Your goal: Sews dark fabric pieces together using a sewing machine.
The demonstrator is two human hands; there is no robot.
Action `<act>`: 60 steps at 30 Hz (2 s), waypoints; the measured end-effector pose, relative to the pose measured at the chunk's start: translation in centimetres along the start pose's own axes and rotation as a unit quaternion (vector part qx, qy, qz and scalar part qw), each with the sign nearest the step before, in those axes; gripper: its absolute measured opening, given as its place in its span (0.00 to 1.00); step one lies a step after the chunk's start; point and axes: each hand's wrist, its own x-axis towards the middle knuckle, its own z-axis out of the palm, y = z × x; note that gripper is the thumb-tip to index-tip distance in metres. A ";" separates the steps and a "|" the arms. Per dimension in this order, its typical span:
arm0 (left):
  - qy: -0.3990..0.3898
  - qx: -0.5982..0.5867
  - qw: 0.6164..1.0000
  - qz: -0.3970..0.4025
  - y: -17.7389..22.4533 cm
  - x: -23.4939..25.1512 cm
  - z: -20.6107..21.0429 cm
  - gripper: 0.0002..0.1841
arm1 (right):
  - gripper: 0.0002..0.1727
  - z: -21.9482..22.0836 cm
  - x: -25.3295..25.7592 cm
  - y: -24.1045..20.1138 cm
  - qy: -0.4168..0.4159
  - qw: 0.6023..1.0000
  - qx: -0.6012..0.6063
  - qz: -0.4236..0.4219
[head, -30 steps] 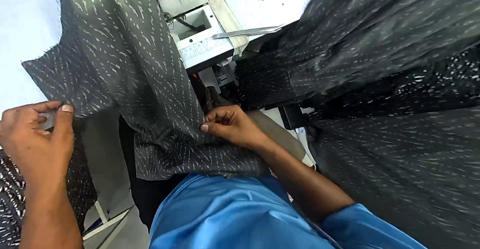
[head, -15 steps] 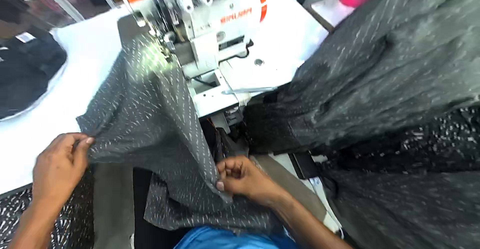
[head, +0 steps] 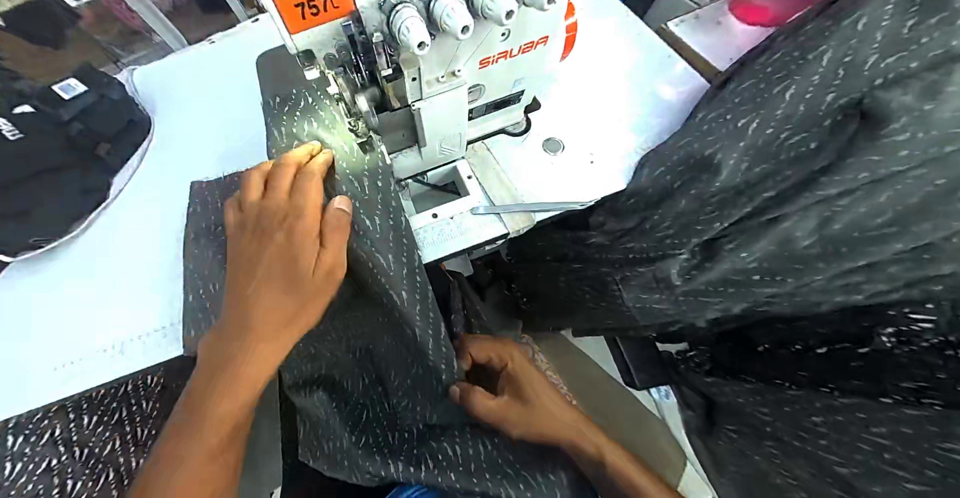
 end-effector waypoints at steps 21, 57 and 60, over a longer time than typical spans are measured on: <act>-0.112 0.045 0.991 -0.053 -7.9 14.2 0.9 0.37 | 0.05 -1.4 11.2 -4.5 0.068 0.988 0.119 -0.077; 0.018 -0.217 0.973 0.080 13.5 -20.3 5.1 0.08 | 0.15 -1.2 -8.9 -5.5 0.003 0.987 0.122 0.106; 0.027 -0.221 0.970 0.101 13.4 -20.3 5.1 0.07 | 0.16 -0.9 -8.7 -5.4 0.011 0.983 0.146 0.112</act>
